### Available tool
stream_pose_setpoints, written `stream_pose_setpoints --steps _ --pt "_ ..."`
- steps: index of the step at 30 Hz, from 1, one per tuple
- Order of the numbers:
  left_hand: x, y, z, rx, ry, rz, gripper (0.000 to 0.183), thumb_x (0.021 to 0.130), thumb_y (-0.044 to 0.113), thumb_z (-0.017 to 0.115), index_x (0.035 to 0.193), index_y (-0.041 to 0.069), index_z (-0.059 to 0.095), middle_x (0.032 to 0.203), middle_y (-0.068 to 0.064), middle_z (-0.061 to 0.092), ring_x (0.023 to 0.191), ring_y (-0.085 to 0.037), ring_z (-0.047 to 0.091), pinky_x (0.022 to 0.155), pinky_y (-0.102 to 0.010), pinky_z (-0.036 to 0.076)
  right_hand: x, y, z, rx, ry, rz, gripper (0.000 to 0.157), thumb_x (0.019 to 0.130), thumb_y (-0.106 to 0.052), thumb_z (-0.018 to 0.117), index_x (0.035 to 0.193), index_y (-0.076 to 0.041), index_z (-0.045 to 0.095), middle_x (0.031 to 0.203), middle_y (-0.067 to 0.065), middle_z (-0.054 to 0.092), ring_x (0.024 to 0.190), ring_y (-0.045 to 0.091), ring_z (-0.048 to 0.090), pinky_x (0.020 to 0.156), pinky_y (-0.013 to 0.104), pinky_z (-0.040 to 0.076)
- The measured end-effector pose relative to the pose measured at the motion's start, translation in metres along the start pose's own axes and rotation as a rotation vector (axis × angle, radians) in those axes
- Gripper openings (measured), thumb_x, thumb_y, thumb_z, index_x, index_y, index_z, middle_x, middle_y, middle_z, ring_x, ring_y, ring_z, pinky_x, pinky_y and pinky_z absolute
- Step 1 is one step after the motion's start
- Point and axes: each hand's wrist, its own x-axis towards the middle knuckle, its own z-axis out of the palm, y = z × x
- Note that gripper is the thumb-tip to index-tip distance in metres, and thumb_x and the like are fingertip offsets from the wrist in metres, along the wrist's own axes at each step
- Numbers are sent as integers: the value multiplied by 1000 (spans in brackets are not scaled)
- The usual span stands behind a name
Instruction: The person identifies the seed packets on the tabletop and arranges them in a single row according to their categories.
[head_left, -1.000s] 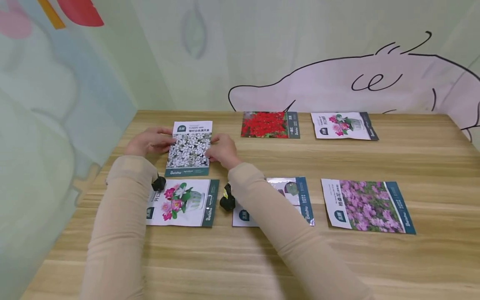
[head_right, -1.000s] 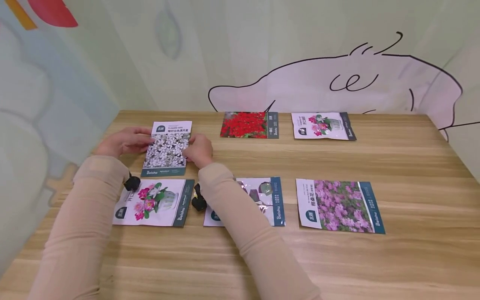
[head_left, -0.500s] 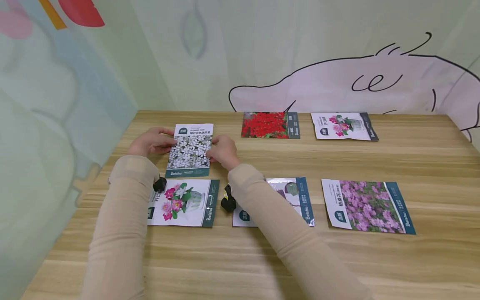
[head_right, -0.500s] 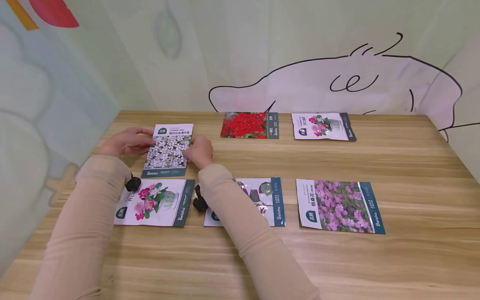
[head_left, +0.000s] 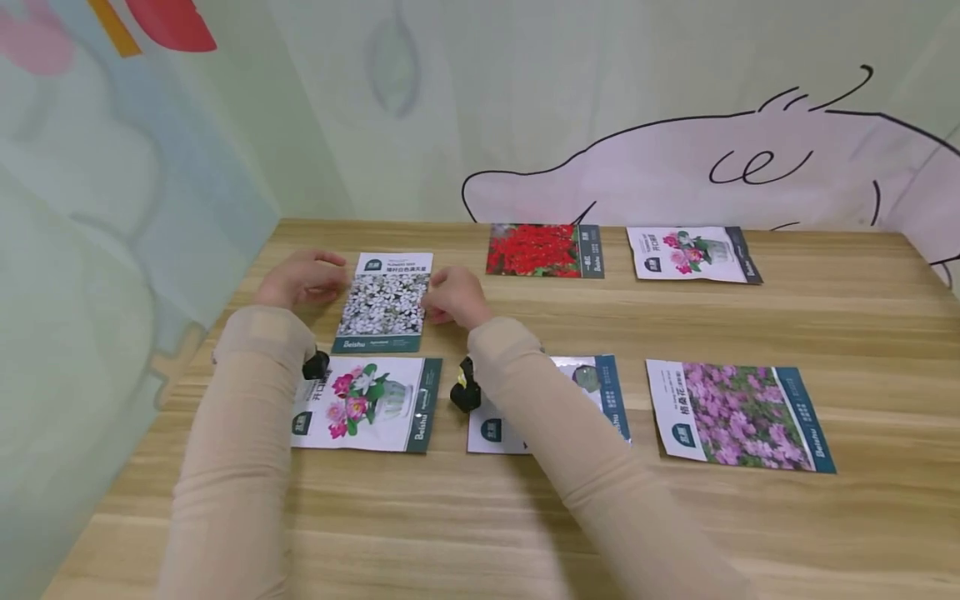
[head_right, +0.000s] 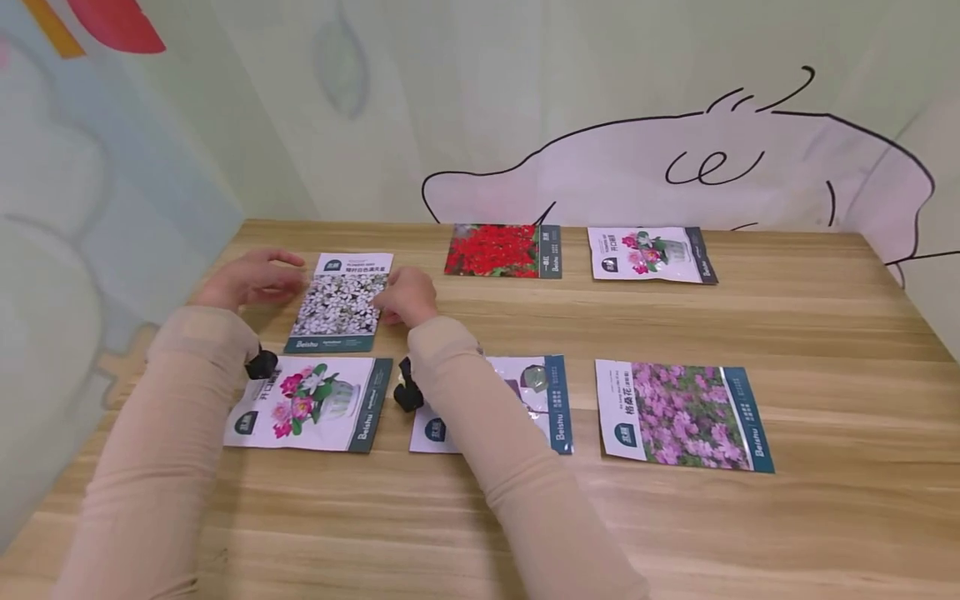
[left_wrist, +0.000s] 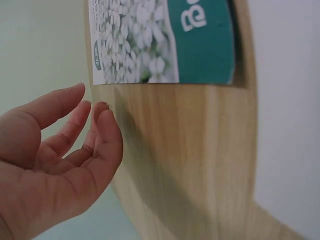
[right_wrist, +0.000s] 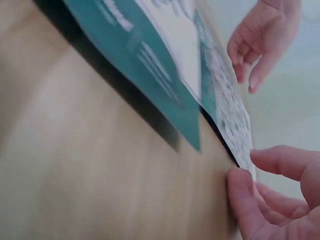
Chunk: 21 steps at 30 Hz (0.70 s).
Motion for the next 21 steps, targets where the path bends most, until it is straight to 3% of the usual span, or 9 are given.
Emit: stream_pose_setpoints --steps 3,11,15,21 --pt "-1 3 -1 -10 21 18 47 95 13 51 133 -6 31 93 -2 49 78 -10 50 71 -18 50 -1 -3 -13 13 -71 20 39 79 8 61 117 8 51 71 8 52 59 16 52 61 30 56" --pt "-2 18 0 -18 43 24 55 96 19 47 139 -4 22 106 -9 45 88 -15 49 79 -23 49 6 -17 -56 -53 -160 104 39 85 -1 63 122 3 52 82 10 56 71 21 55 76 36 55" --pt "-5 27 -1 -9 14 70 60 96 23 48 141 -4 19 113 -10 43 94 -16 50 83 -23 49 7 -24 -84 -78 -149 104 41 86 -3 62 125 2 51 93 12 60 85 25 58 86 39 51" --pt "-8 40 3 -60 -13 88 62 95 24 51 142 -1 19 114 -9 45 97 -16 52 89 -27 48 7 -24 -132 -155 -96 162 38 88 -5 60 124 1 50 105 14 60 92 25 57 89 39 50"
